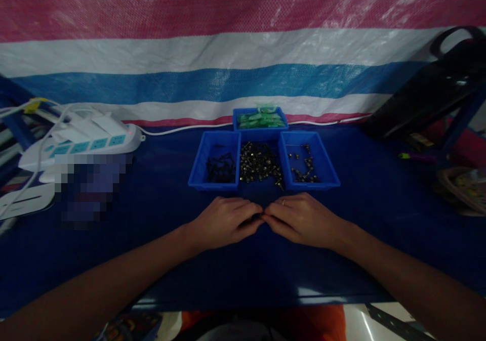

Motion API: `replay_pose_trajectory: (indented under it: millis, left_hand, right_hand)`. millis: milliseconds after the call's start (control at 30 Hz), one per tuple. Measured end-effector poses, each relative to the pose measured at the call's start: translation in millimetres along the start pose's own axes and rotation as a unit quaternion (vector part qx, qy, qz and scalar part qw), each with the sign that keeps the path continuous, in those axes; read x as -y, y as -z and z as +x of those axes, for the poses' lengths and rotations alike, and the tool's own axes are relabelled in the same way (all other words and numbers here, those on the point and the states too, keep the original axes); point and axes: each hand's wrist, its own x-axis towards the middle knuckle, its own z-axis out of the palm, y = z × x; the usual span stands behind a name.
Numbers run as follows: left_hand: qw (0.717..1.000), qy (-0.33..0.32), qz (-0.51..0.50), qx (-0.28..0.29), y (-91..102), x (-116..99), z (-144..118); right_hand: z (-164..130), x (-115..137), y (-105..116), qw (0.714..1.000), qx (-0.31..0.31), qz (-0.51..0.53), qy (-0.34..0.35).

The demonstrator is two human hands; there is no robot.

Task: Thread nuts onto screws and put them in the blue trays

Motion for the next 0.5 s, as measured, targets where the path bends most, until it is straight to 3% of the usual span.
replay_pose_trajectory:
  millis: [267,500]
  left_hand:
    - [0.999,0.025,-0.02,-0.032,0.7,1.5,0.5]
    - [0.997,-0.004,-0.04,-0.068,0.8,3.6,-0.8]
  right_hand:
    - [1.1,-3.2,0.4,0.997,0.014,0.059,-0.045]
    - [3.3,-4.5,1.1,0.985,0.034,0.153,-0.068]
